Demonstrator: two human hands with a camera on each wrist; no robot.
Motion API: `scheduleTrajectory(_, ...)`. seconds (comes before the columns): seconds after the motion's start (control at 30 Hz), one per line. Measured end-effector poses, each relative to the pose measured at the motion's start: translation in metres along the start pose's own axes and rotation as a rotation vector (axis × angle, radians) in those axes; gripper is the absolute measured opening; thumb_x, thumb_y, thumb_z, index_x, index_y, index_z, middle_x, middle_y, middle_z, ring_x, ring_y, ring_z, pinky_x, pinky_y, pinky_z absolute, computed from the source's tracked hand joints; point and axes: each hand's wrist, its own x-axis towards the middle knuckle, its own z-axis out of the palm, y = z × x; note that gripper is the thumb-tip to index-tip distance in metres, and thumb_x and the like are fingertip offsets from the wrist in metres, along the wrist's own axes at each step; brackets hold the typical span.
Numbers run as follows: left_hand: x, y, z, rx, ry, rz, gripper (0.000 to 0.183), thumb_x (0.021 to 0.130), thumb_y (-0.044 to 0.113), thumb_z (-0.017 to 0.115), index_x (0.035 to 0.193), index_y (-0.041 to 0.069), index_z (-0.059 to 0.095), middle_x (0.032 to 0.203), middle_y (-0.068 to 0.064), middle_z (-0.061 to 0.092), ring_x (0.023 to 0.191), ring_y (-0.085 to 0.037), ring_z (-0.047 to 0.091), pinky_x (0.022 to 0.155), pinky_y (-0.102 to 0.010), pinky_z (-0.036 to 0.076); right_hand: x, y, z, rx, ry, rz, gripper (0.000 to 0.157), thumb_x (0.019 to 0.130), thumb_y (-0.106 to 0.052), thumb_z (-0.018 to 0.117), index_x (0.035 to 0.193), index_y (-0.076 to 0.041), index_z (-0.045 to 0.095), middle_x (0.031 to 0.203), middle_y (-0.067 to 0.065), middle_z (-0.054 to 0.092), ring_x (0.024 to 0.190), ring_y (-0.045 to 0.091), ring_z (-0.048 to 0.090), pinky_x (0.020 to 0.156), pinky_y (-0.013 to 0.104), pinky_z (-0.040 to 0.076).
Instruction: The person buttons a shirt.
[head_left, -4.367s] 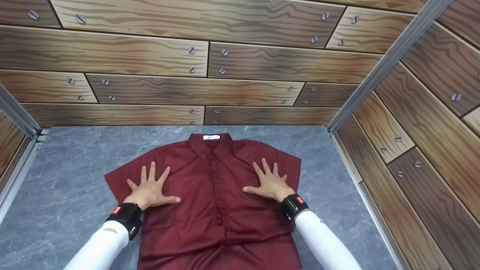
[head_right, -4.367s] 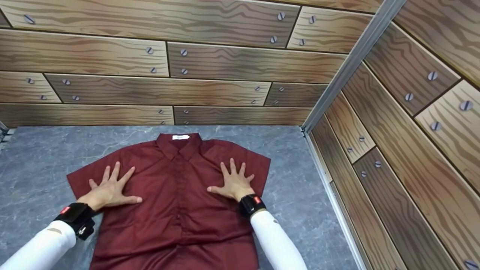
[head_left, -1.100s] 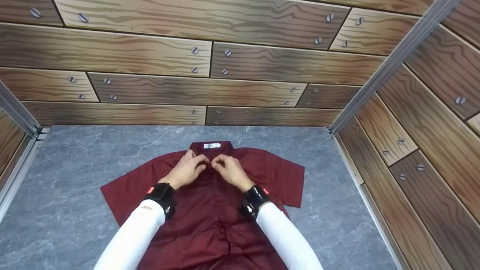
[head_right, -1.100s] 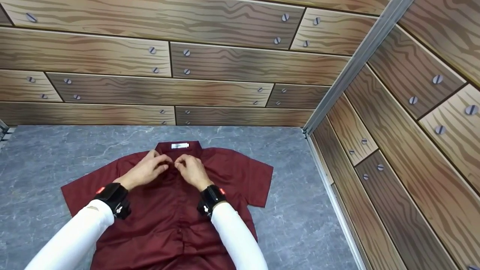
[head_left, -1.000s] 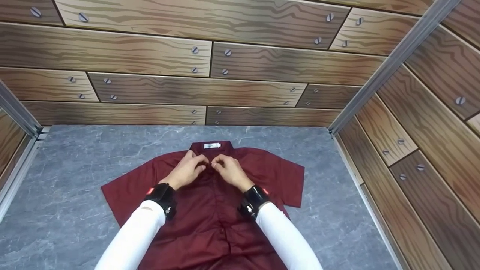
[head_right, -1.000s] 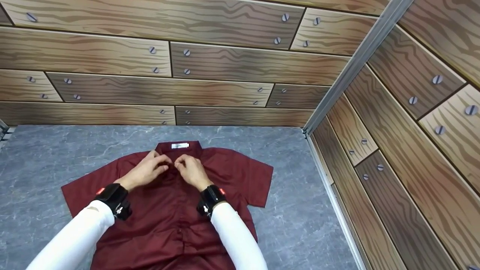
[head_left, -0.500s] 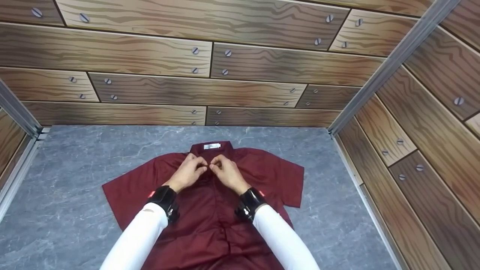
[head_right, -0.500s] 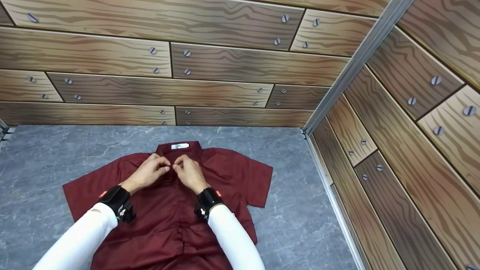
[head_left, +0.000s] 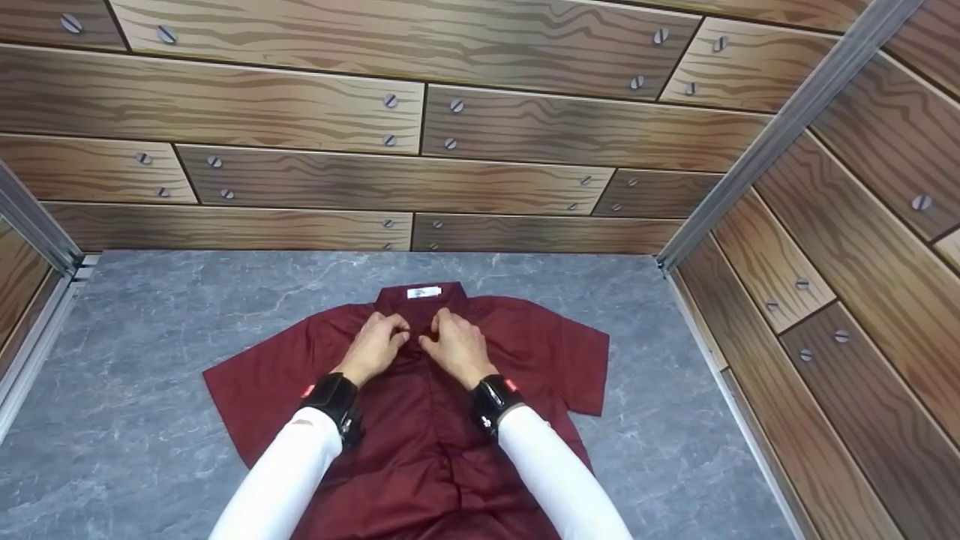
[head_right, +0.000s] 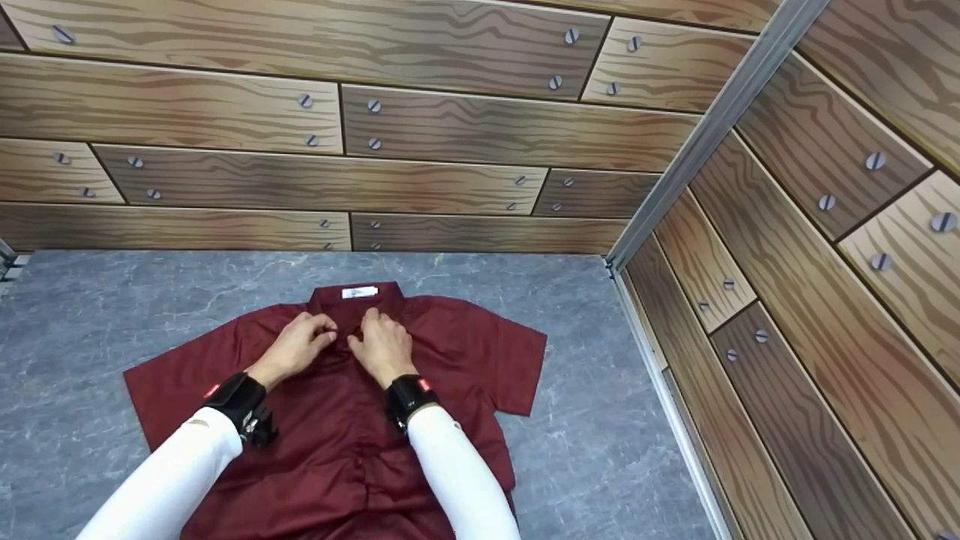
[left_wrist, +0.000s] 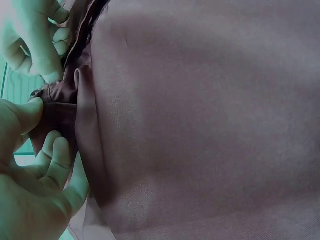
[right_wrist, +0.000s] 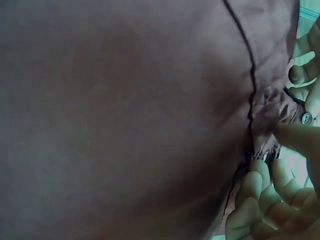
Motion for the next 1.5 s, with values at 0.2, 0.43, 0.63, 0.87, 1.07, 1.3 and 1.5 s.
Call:
scheduleTrajectory(0.2, 0.000, 0.002, 0.001, 0.021, -0.012, -0.037, 0.007, 0.099, 0.007, 0.066, 0.104, 0.003, 0.070, 0.102, -0.014, 0.060, 0.097, -0.032, 0.060, 0.090, -0.049, 0.050, 0.004, -0.002, -0.002, -0.059, -0.076, 0.063, 0.039, 0.081, -0.038, 0.084, 0.095, -0.011, 0.059, 0.085, 0.005, 0.063, 0.082, 0.033, 0.070, 0.070, 0.048, 0.056)
scheduleTrajectory(0.43, 0.002, 0.003, 0.002, 0.026, -0.016, -0.073, 0.011, 0.100, 0.010, 0.065, 0.108, 0.003, 0.069, 0.105, -0.016, 0.060, 0.099, -0.034, 0.061, 0.089, -0.051, 0.051, 0.003, -0.004, -0.006, -0.095, -0.075, -0.017, 0.047, 0.081, -0.023, 0.077, 0.124, -0.014, 0.059, 0.092, 0.013, 0.071, 0.079, 0.039, 0.071, 0.064, 0.051, 0.056)
scheduleTrajectory(0.63, 0.003, 0.004, 0.004, 0.038, -0.035, -0.101, 0.015, 0.101, 0.013, 0.065, 0.112, 0.004, 0.069, 0.111, -0.016, 0.061, 0.107, -0.035, 0.061, 0.092, -0.053, 0.050, 0.002, -0.003, -0.011, -0.193, -0.088, -0.109, 0.043, 0.088, -0.022, 0.070, 0.131, -0.026, 0.067, 0.097, 0.010, 0.071, 0.079, 0.038, 0.071, 0.065, 0.051, 0.057)
scheduleTrajectory(0.87, 0.004, 0.003, 0.007, 0.037, -0.024, -0.095, 0.015, 0.100, 0.012, 0.065, 0.111, 0.002, 0.069, 0.110, -0.017, 0.062, 0.106, -0.035, 0.061, 0.093, -0.052, 0.050, 0.001, 0.002, -0.017, -0.204, -0.068, -0.093, 0.022, 0.090, -0.032, 0.067, 0.107, -0.021, 0.073, 0.094, 0.006, 0.066, 0.084, 0.033, 0.070, 0.066, 0.050, 0.056)
scheduleTrajectory(1.07, 0.004, 0.003, 0.008, 0.026, -0.018, -0.098, 0.016, 0.101, 0.011, 0.064, 0.112, 0.001, 0.070, 0.110, -0.017, 0.063, 0.107, -0.035, 0.062, 0.093, -0.051, 0.050, -0.001, 0.007, -0.015, -0.063, -0.075, -0.123, 0.017, 0.096, -0.031, 0.071, 0.107, -0.019, 0.076, 0.092, 0.002, 0.062, 0.081, 0.023, 0.065, 0.069, 0.041, 0.053)
scheduleTrajectory(1.3, 0.005, 0.005, 0.010, -0.002, 0.001, -0.041, 0.016, 0.100, 0.007, 0.063, 0.111, -0.002, 0.070, 0.108, -0.019, 0.064, 0.105, -0.036, 0.062, 0.094, -0.052, 0.049, -0.001, 0.010, -0.010, 0.010, -0.120, -0.136, 0.025, 0.095, -0.035, 0.074, 0.114, -0.019, 0.076, 0.093, -0.001, 0.061, 0.079, 0.016, 0.060, 0.067, 0.036, 0.050)
scheduleTrajectory(1.5, 0.004, 0.004, 0.014, -0.084, 0.060, 0.066, 0.013, 0.097, 0.000, 0.065, 0.109, 0.001, 0.066, 0.096, -0.015, 0.062, 0.091, -0.033, 0.061, 0.084, -0.049, 0.050, -0.002, 0.009, -0.009, 0.025, -0.137, -0.137, 0.025, 0.097, -0.034, 0.072, 0.116, -0.018, 0.076, 0.096, 0.000, 0.064, 0.081, 0.017, 0.061, 0.070, 0.037, 0.051)
